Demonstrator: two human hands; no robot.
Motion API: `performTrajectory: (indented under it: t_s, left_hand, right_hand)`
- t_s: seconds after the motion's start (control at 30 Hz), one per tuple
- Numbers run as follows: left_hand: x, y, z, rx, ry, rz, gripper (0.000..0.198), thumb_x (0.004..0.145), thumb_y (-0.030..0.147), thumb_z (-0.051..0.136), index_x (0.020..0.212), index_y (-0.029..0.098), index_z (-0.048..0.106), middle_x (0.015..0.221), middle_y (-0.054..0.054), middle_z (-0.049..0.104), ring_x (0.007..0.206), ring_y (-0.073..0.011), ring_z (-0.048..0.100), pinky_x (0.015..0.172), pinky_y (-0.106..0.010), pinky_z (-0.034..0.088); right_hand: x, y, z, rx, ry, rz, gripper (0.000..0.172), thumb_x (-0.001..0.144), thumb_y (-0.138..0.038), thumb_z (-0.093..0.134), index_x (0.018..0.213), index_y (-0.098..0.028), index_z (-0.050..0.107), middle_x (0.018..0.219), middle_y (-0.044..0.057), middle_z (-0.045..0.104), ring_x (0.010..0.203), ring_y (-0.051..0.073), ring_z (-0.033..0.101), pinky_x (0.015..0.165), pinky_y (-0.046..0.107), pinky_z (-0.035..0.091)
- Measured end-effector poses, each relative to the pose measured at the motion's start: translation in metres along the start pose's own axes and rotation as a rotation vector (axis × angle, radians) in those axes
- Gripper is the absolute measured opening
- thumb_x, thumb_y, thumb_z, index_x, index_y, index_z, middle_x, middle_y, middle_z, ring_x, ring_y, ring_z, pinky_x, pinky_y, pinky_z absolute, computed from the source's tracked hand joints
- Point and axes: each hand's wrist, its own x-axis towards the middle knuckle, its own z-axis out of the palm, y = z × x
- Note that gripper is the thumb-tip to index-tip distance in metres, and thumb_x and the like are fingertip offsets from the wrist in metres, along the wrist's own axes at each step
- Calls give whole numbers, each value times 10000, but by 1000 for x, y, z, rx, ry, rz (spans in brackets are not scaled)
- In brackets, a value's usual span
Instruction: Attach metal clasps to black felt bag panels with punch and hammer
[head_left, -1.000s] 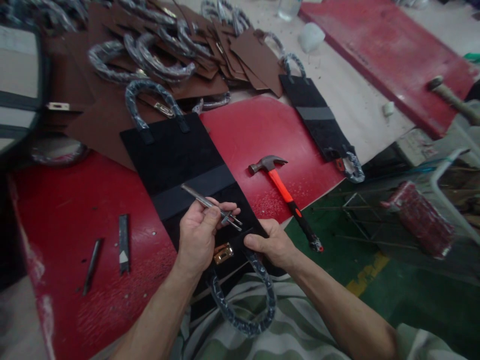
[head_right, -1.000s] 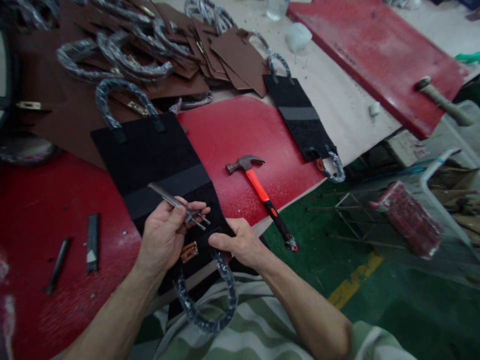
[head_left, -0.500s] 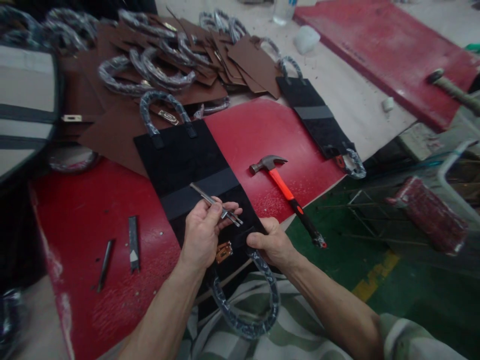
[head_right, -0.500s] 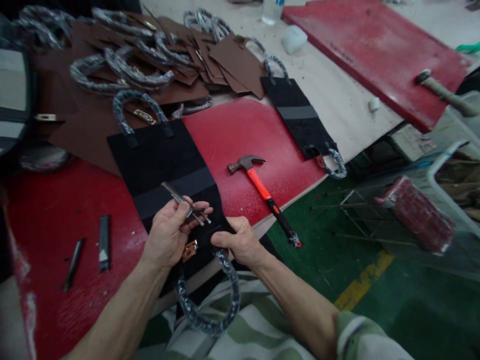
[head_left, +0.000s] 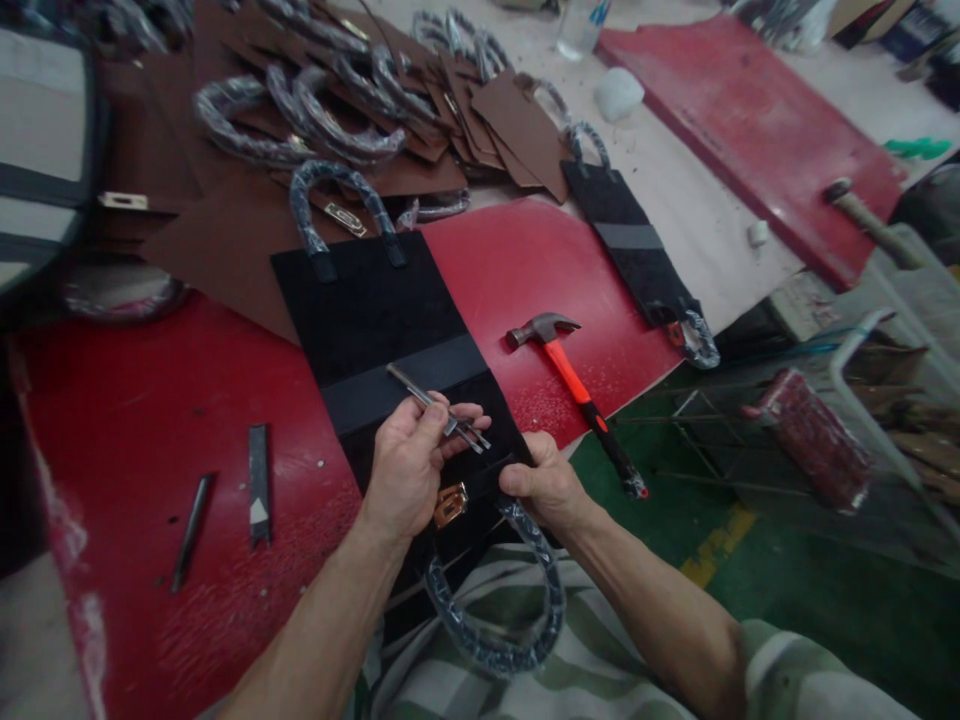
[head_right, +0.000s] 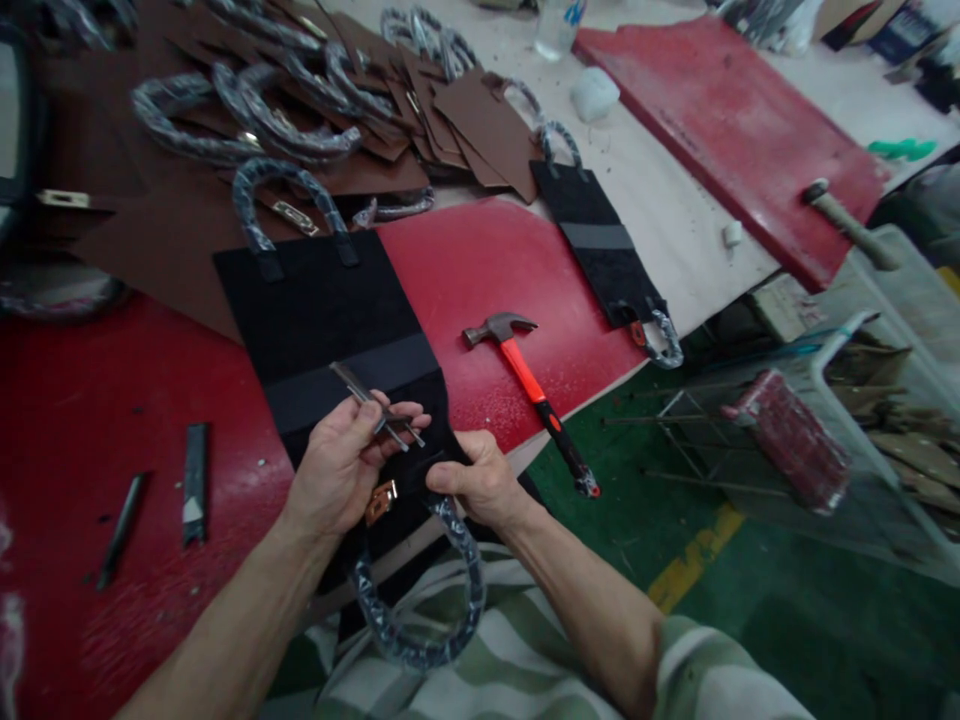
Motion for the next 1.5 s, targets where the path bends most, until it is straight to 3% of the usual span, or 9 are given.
performTrajectory:
  t_s: [0.13,0.27,0.5,0.77,1.13,1.33,1.5]
  left_hand:
    - [1,-2,-6,-53,-41,8,390,754,392,802,936,175,534,899,-55,756,877,-225,743,791,-321,588]
    - [0,-4,-10,-61,-97,55,393,767,422,798,952,192,537,902,-41,760,915,-230,738,842,-355,583]
    - [-2,-7,-8,-68,-119,141,372,773,401,802,942,186,550,915,-49,771,901,-213,742,837,-322,585]
    - [-4,-7,-6,8,-89,225,371,780,412,794,946,193,545,912,-35,769,941,-211,733,928,-378,574]
    - [-9,-6,-11,249,-87,389,306,856,386,717,1013,195,536,980,-69,752,929,-239,734,877,-401,595]
    - [-18,8,-10,442,-143,399,258,913,380,642,1044,186,535,1065,-95,730,956,-225,724,895,-366,581]
    - [-24,15,-2,589,-114,455,275,876,394,687,1011,179,579,1016,-95,738,937,-213,714,884,-310,558]
  right_hand:
    - [0,-2,4,-5,14,-4,348,601,-407,881,763,-138,730,619,7,606,525,137,531,560,276,493]
    - [0,-3,6,-28,31,-1,376,615,-437,873,784,-135,726,526,-17,552,419,109,448,475,254,457]
    - [0,-6,8,11,31,2,356,592,-400,885,727,-138,684,687,16,606,582,135,541,522,230,455]
    - [1,1,1,19,-10,29,399,618,-414,884,821,-127,695,666,-9,551,560,110,476,568,241,422]
    - [2,4,-2,-81,2,-11,433,652,-497,856,805,-138,670,559,-48,461,497,94,397,513,231,374]
    - [4,9,-4,-118,-31,-44,407,707,-493,822,816,-143,643,548,-54,480,477,86,405,514,225,376]
    - [0,0,-6,-185,-116,-52,429,716,-505,811,819,-124,642,595,-27,537,492,90,451,455,195,354]
